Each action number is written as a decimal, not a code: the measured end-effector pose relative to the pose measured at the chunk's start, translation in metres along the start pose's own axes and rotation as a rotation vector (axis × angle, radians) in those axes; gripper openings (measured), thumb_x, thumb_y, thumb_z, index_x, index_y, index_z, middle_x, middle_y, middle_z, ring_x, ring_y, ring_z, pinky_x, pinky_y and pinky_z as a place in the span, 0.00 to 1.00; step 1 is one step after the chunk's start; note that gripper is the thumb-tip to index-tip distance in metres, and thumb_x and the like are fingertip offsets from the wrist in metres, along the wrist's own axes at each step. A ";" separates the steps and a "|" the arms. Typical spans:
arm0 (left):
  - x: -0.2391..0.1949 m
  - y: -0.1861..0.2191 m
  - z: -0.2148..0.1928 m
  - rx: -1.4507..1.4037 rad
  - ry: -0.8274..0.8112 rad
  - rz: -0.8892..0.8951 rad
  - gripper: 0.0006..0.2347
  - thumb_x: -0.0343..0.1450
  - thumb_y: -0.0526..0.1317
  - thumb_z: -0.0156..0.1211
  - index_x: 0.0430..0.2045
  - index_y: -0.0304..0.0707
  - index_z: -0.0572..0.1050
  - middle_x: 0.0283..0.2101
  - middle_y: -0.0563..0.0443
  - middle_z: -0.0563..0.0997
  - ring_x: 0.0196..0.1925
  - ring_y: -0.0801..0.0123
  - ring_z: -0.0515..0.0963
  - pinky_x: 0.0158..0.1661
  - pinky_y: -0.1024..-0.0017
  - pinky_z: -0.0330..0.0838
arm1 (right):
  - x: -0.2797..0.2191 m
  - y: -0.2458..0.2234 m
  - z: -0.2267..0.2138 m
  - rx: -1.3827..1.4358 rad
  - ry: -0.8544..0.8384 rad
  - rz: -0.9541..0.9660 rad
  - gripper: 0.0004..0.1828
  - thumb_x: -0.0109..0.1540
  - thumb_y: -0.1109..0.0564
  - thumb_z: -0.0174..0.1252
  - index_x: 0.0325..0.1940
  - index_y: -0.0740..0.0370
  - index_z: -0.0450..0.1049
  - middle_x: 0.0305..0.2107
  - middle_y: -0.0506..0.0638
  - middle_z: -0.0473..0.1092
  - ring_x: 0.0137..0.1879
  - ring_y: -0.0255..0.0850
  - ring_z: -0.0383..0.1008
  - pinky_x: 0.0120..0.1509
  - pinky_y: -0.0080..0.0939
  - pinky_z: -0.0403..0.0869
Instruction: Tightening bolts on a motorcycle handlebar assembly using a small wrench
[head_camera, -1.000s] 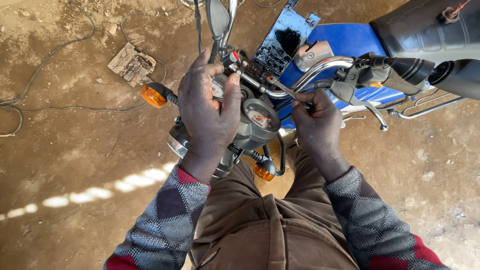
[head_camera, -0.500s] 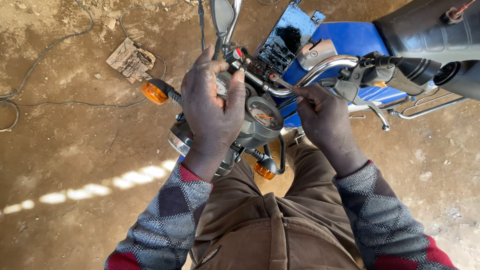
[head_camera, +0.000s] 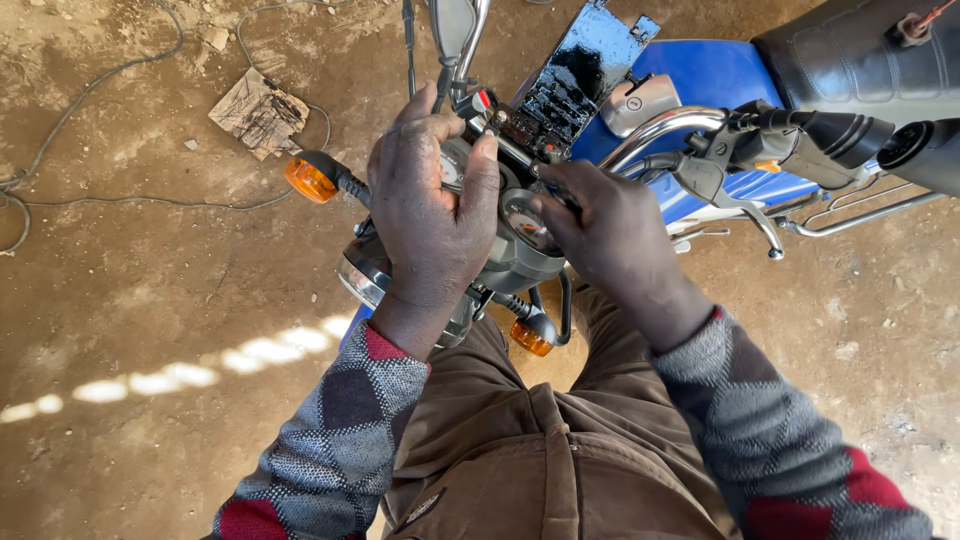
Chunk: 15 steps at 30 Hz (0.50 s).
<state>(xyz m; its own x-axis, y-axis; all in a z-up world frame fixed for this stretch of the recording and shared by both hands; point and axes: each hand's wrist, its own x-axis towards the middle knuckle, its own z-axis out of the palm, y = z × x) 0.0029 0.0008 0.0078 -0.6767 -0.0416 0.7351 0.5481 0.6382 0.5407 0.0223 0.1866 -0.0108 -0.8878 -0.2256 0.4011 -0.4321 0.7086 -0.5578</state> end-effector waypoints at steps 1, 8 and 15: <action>0.001 0.001 -0.001 -0.004 -0.003 0.003 0.08 0.75 0.40 0.62 0.40 0.34 0.73 0.57 0.34 0.77 0.62 0.47 0.78 0.61 0.53 0.68 | 0.009 -0.004 -0.002 -0.006 -0.007 -0.102 0.16 0.68 0.56 0.62 0.55 0.70 0.77 0.35 0.60 0.80 0.30 0.46 0.80 0.31 0.46 0.78; 0.000 0.000 0.001 0.002 0.017 -0.004 0.08 0.74 0.39 0.62 0.40 0.34 0.74 0.57 0.35 0.78 0.61 0.47 0.78 0.61 0.54 0.69 | 0.072 -0.025 0.019 0.035 -0.202 -0.004 0.12 0.64 0.58 0.53 0.50 0.60 0.76 0.32 0.56 0.79 0.33 0.52 0.80 0.33 0.51 0.73; 0.001 0.001 -0.002 0.008 -0.004 -0.010 0.08 0.75 0.40 0.61 0.40 0.34 0.74 0.58 0.35 0.77 0.61 0.46 0.78 0.61 0.53 0.68 | 0.034 -0.030 -0.004 -0.055 0.079 -0.087 0.02 0.69 0.62 0.54 0.44 0.63 0.72 0.24 0.50 0.71 0.23 0.42 0.67 0.24 0.46 0.66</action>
<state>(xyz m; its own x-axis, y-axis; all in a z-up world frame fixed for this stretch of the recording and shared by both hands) 0.0041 0.0005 0.0097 -0.6843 -0.0454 0.7278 0.5371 0.6437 0.5451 0.0057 0.1606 0.0227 -0.8310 -0.2359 0.5037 -0.4959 0.7245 -0.4788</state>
